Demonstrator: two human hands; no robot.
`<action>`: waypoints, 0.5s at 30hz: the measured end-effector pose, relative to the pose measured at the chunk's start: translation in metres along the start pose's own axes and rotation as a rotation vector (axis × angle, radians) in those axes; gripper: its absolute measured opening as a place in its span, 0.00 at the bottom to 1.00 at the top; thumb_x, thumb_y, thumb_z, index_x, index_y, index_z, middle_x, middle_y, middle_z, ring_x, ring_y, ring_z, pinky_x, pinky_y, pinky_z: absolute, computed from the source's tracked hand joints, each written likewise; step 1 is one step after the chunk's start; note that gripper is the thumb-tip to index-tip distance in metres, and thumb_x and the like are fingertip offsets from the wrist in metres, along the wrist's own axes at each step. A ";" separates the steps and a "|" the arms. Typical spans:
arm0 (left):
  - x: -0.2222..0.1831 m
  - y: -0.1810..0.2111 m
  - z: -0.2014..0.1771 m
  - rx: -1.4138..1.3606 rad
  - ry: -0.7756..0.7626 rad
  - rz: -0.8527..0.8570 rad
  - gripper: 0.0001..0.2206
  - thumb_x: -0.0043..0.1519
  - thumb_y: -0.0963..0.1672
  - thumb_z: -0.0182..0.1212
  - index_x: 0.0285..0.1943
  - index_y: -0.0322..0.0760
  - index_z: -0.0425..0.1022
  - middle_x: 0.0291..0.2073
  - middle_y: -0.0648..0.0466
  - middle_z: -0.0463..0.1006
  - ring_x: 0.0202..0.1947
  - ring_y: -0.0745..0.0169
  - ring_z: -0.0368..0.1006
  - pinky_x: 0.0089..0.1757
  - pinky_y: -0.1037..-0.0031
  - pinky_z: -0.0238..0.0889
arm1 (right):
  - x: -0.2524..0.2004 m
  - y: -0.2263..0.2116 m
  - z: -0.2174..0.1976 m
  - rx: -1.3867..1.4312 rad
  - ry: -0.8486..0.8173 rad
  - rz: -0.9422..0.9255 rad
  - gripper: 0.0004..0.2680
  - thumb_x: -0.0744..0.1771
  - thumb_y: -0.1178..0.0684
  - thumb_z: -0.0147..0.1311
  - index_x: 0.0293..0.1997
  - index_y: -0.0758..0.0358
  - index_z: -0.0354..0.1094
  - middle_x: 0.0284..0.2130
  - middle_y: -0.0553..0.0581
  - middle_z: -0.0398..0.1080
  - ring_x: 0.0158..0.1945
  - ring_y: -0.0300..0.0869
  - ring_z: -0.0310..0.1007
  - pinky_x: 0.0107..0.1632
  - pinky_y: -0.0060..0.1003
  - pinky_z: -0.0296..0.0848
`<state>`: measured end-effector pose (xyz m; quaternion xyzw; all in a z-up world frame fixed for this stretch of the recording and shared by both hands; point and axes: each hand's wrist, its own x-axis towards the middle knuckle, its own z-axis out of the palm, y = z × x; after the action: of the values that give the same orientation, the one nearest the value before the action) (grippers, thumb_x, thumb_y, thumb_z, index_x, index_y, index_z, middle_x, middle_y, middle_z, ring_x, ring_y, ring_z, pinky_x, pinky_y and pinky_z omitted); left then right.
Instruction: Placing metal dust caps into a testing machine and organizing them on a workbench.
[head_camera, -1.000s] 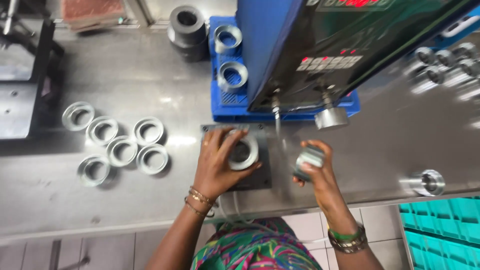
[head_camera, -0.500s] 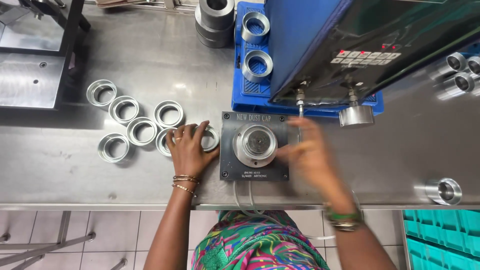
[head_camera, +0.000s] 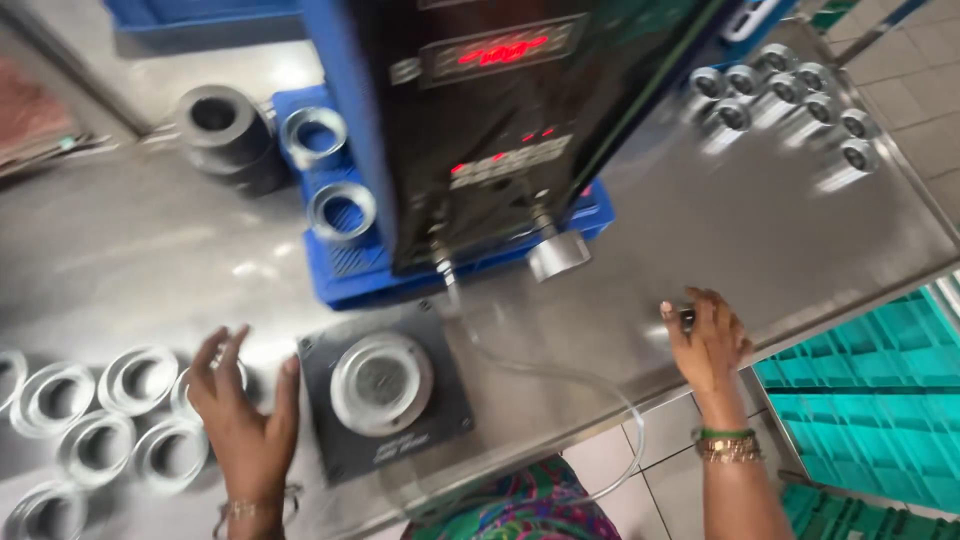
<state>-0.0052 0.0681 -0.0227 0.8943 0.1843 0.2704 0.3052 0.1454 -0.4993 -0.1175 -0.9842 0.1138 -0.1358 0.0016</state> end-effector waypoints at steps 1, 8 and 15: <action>0.000 0.024 -0.002 -0.141 -0.076 0.036 0.24 0.63 0.50 0.63 0.67 0.39 0.70 0.70 0.41 0.63 0.69 0.37 0.56 0.64 0.52 0.53 | -0.007 -0.027 -0.033 0.167 -0.013 -0.011 0.20 0.68 0.32 0.48 0.64 0.47 0.66 0.66 0.60 0.59 0.67 0.64 0.52 0.56 0.79 0.50; -0.011 -0.089 0.107 -0.271 -0.164 0.096 0.22 0.65 0.53 0.56 0.64 0.40 0.74 0.62 0.41 0.69 0.67 0.40 0.64 0.66 0.54 0.54 | 0.271 0.065 0.036 0.430 0.106 -0.059 0.17 0.70 0.35 0.51 0.61 0.47 0.69 0.69 0.59 0.57 0.72 0.64 0.46 0.61 0.77 0.51; 0.071 -0.345 0.163 0.017 -0.589 0.229 0.35 0.51 0.62 0.55 0.60 0.41 0.78 0.58 0.40 0.76 0.61 0.41 0.70 0.60 0.57 0.60 | 0.487 0.058 0.084 0.307 -0.196 0.064 0.31 0.61 0.21 0.48 0.70 0.39 0.57 0.75 0.58 0.41 0.76 0.66 0.24 0.64 0.85 0.33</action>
<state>0.0911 0.2880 -0.3281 0.9516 -0.0117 0.0308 0.3055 0.6117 -0.6677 -0.0708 -0.9768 0.1221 -0.0547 0.1674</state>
